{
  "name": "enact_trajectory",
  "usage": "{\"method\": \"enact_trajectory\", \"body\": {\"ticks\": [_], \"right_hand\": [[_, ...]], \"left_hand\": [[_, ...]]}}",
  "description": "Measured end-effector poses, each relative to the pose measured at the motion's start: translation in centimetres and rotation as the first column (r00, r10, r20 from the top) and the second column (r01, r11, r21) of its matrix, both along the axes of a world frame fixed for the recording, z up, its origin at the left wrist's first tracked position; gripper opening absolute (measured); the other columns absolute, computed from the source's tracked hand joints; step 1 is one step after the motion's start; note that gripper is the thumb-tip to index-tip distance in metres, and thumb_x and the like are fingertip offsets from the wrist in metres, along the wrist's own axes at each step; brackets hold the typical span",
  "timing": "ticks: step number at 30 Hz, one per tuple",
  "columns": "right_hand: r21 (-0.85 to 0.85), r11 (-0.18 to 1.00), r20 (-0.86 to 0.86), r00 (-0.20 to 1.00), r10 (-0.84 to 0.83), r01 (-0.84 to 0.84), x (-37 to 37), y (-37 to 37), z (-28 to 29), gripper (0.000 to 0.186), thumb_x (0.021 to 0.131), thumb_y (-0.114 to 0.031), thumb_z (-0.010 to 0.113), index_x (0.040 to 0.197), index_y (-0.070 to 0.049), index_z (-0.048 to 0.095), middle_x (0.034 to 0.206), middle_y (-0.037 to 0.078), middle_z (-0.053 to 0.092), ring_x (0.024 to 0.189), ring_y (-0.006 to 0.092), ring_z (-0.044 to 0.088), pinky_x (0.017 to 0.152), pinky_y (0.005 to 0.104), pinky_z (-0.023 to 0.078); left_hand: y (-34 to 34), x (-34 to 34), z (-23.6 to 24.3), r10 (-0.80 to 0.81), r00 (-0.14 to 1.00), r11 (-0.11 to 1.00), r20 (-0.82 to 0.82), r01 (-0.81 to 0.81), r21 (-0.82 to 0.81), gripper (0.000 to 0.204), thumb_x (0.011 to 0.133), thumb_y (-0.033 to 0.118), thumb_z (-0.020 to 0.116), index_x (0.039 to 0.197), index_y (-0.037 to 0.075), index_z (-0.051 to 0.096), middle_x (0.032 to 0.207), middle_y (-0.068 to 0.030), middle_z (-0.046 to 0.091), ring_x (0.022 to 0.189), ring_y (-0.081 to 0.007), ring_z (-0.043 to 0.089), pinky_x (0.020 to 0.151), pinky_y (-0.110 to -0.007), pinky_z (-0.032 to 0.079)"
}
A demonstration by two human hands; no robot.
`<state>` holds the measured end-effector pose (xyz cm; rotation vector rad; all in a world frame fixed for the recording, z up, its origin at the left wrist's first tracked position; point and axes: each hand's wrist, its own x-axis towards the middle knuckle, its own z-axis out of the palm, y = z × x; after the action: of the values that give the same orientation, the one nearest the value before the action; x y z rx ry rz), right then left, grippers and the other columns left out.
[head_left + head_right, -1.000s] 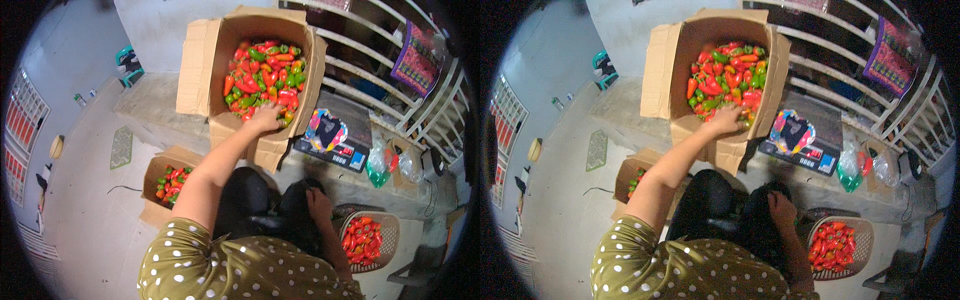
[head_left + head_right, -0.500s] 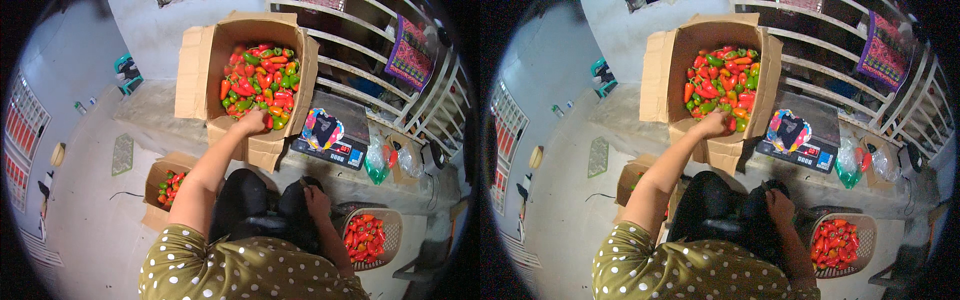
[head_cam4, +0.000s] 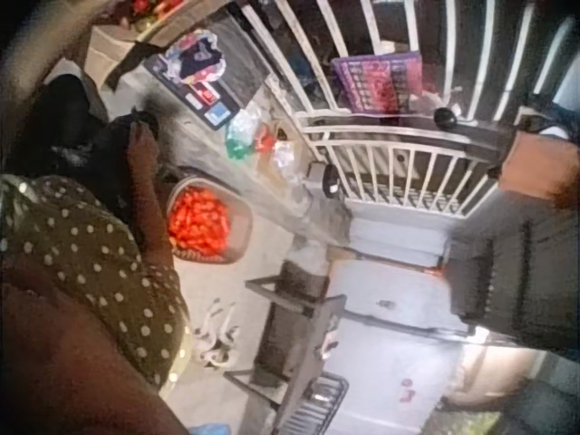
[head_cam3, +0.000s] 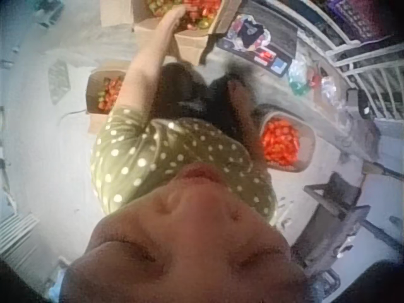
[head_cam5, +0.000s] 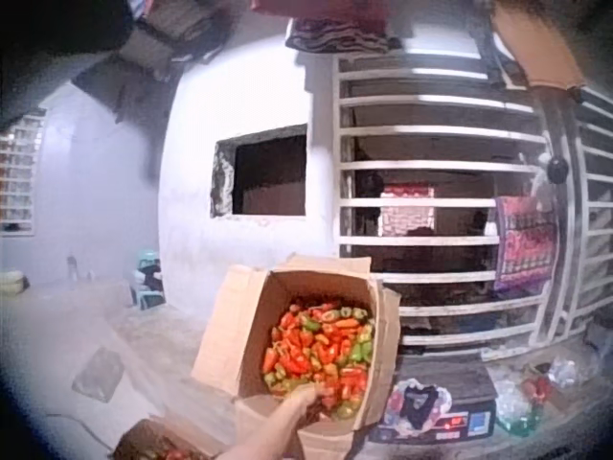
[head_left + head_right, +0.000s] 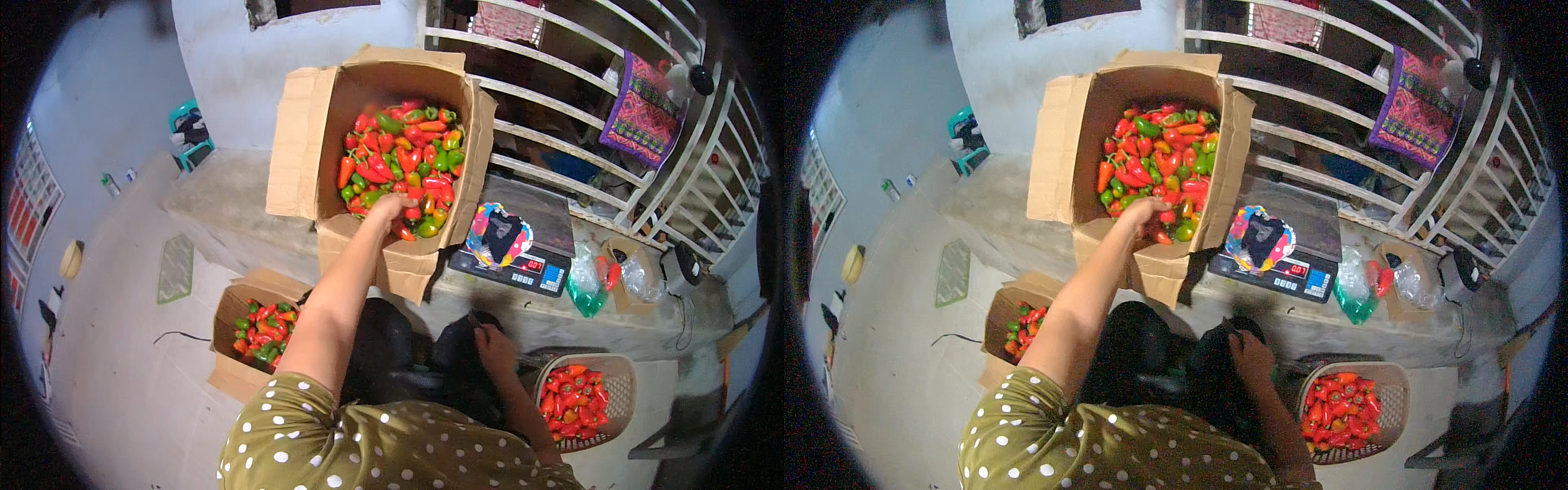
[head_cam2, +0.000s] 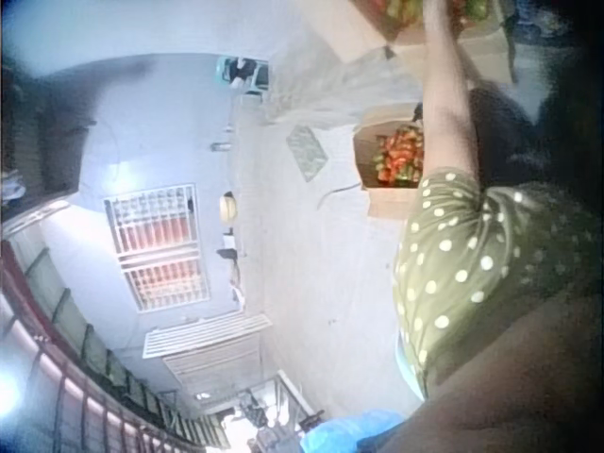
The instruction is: The person sits on the floor and sorts red and green peppers from a large cardboard box into a smaller box and a plastic basket. They pick peppers one by one, inspect them, and place them into the respective containers.
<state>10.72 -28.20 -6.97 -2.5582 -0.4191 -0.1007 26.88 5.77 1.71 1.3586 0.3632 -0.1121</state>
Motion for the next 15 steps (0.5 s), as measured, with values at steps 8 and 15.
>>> {"method": "enact_trajectory", "body": {"ticks": [8,15], "right_hand": [[-0.059,0.998,-0.099,0.995,-0.011,0.005,0.7,0.1,-0.8,0.040,0.087,-0.043,0.047,0.102,-0.008,0.059,0.092,0.019,0.063,0.079,0.0363,0.061,0.070,0.0456,0.048],[0.499,0.852,-0.202,0.934,0.295,-0.162,0.1,3.4,3.6,0.036,0.087,-0.025,0.054,0.118,-0.008,0.050,0.079,0.013,0.062,0.073,0.0216,0.060,0.067,0.0325,0.046]], "left_hand": [[-0.4,-13.0,2.2,-0.062,0.851,0.681,0.522,0.418,-0.601,0.048,0.082,0.003,0.057,0.126,0.009,0.039,0.118,-0.0095,0.052,0.108,-0.0246,0.053,0.086,-0.041,0.049],[-2.5,-19.4,0.1,-0.052,0.894,0.667,0.445,0.363,-0.650,0.054,0.071,-0.007,0.053,0.123,-0.003,0.038,0.122,-0.0212,0.048,0.115,-0.0325,0.048,0.096,-0.048,0.042]]}}
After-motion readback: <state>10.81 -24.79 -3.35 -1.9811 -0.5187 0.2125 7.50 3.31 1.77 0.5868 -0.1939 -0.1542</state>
